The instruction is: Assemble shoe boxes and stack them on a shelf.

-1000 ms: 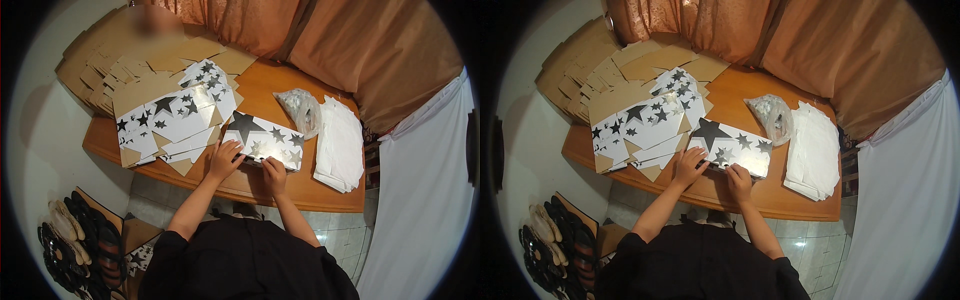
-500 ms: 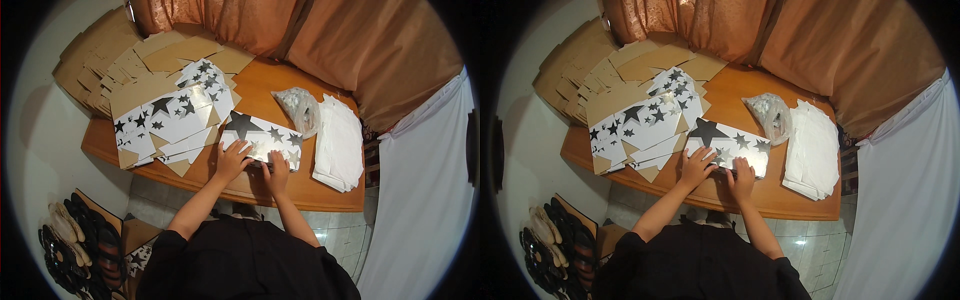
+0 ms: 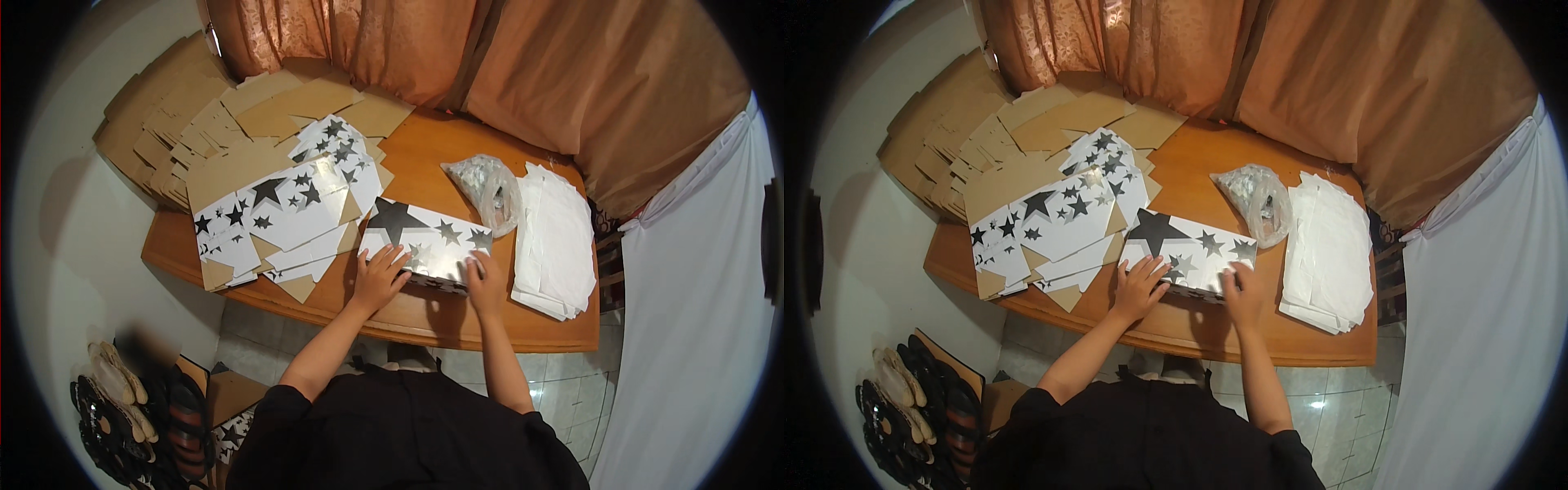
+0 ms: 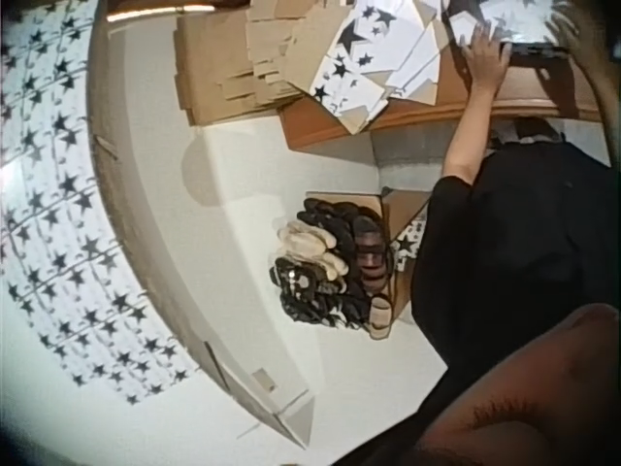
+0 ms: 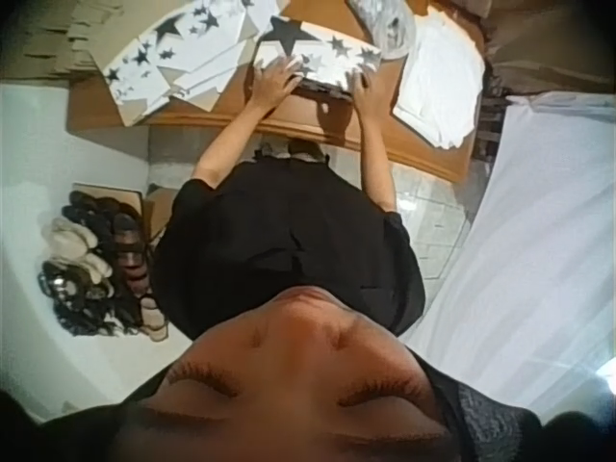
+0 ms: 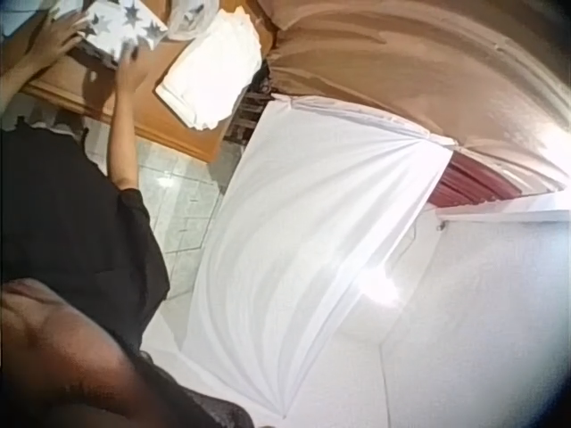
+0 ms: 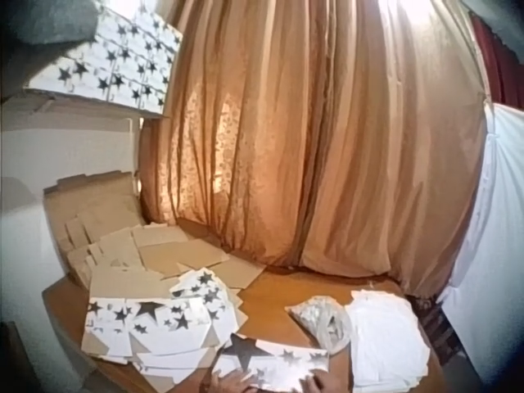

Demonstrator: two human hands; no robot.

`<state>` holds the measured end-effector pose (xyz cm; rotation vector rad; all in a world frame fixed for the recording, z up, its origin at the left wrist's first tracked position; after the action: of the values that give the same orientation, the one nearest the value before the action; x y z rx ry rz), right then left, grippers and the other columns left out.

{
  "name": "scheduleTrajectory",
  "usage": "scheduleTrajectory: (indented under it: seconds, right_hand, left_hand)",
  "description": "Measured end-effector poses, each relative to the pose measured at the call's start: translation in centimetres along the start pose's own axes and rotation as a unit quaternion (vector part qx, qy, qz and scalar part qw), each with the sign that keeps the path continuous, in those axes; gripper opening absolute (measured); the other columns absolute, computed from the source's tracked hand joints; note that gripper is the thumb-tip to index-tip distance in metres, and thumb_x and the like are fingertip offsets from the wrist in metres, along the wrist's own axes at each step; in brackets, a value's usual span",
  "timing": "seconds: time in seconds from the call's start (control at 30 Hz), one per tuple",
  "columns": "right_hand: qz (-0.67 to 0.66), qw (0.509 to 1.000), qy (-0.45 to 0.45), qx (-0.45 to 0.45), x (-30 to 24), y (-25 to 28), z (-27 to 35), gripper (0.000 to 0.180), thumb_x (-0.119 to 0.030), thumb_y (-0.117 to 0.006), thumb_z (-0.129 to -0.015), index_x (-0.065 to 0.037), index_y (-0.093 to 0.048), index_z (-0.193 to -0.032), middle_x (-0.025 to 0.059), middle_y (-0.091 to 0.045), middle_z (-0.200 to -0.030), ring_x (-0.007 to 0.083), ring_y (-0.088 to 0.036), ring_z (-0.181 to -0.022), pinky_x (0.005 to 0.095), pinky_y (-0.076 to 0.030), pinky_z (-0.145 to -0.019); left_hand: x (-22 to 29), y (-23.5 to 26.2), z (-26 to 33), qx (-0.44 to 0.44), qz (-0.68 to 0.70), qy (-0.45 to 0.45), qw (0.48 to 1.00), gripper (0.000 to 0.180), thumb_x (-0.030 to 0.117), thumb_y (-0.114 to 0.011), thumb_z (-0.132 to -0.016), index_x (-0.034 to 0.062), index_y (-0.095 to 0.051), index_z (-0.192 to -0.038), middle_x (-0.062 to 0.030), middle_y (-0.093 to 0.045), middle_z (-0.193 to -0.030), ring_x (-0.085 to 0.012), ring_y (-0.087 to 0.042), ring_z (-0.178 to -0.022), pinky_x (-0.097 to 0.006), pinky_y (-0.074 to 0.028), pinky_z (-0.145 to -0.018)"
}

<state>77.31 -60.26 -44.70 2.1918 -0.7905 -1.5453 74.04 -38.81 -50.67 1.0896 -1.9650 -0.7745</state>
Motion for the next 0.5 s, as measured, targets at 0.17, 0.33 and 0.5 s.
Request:
scheduleTrajectory:
  seconds: [0.17, 0.33, 0.5]
  right_hand:
    - [-0.139, 0.984, -0.108, 0.006, 10.6, 1.7, -3.8, 0.038, -0.021, -0.056, -0.089, -0.001, -0.054, -0.121, 0.0112, -0.058, -0.114, 0.0237, -0.053, -0.108, 0.0311, -0.038, -0.093]
    - [-0.164, 0.968, -0.170, -0.083, 11.5, -0.8, -6.7, 0.048, -0.033, -0.046, -0.094, -0.002, -0.044, -0.131, 0.0122, -0.049, -0.129, 0.0223, -0.047, -0.116, 0.0322, -0.034, -0.098]
    - [-0.185, 0.944, -0.183, -0.201, 15.1, -3.5, -8.1, 0.052, -0.042, -0.044, -0.093, -0.001, -0.053, -0.123, 0.0094, -0.055, -0.122, 0.0201, -0.047, -0.116, 0.0311, -0.030, -0.100]
  left_hand:
    - [2.3, 0.5, 1.8, 0.037, 0.011, 0.021, 0.999, 0.048, 0.031, -0.057, -0.085, 0.0133, -0.047, -0.128, -0.0117, -0.036, -0.137, -0.0277, -0.032, -0.126, -0.052, -0.020, -0.100]
    - [2.5, 1.5, 6.2, 0.145, 0.165, 0.111, 0.969, 0.052, 0.022, -0.060, -0.084, 0.0031, -0.038, -0.128, -0.0200, -0.032, -0.131, -0.0361, -0.034, -0.121, -0.044, -0.029, -0.100]
    - [2.9, -2.2, 7.4, 0.107, 0.272, 0.271, 0.917, 0.066, 0.022, -0.056, -0.087, 0.0002, -0.020, -0.137, -0.0229, -0.025, -0.137, -0.0362, -0.031, -0.124, -0.045, -0.025, -0.104]
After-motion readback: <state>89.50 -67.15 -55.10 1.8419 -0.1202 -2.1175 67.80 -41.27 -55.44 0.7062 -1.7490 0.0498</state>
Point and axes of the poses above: each hand's wrist, its own z-axis away from the middle knuckle, its own y-axis out of the back of the hand, x = y × z, the point moved 10 cm from there along -z, towards the middle knuckle
